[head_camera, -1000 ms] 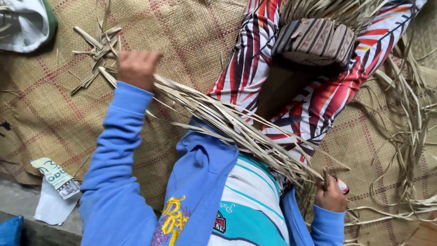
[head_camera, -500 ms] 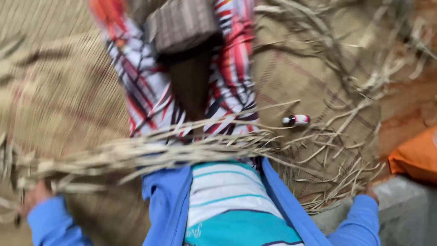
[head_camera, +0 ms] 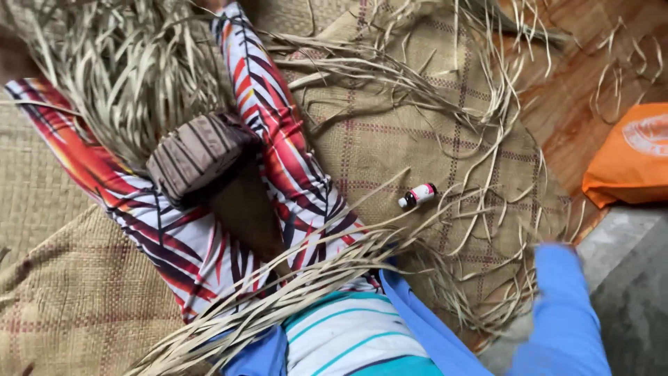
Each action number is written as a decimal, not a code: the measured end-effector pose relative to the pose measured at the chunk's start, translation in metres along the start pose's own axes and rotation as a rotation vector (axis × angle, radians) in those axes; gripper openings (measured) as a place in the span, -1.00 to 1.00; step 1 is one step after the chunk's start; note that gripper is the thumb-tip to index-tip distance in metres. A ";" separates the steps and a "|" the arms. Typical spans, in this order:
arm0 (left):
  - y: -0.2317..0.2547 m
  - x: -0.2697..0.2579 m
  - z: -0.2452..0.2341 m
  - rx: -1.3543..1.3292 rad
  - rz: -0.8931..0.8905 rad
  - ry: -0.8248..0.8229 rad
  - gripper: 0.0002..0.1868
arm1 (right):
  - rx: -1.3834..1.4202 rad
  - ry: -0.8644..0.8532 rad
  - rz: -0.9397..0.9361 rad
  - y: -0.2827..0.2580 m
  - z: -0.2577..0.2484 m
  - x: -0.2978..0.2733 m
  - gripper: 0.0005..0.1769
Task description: Weaving dried plant fibers together to create a circular base using hands and a small wooden tool.
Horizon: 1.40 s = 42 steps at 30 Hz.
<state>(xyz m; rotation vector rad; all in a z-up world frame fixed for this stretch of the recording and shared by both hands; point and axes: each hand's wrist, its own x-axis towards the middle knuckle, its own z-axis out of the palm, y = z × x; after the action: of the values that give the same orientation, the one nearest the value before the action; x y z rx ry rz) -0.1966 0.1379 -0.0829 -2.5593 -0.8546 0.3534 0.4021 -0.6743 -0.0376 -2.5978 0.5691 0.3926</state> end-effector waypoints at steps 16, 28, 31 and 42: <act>0.315 0.144 -0.270 -1.177 0.785 0.171 -0.48 | -0.453 0.024 -0.988 -0.296 0.366 0.018 -0.16; 0.361 0.143 -0.226 -2.215 -0.116 -1.042 -0.29 | 0.147 0.074 -1.410 -0.235 0.293 -0.166 -0.86; 0.369 0.136 -0.200 -2.219 -0.043 -1.142 -0.60 | 0.177 0.028 -1.495 -0.231 0.281 -0.196 -0.75; 0.287 0.127 -0.174 -2.558 0.304 -0.843 -0.64 | -0.096 0.183 -1.466 -0.180 0.354 -0.035 -0.58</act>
<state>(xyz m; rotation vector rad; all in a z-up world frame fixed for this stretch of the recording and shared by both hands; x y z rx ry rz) 0.1124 -0.0443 -0.0755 -5.0480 -1.9095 0.6066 0.3907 -0.3455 -0.2631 -2.3858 -1.2954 -0.3199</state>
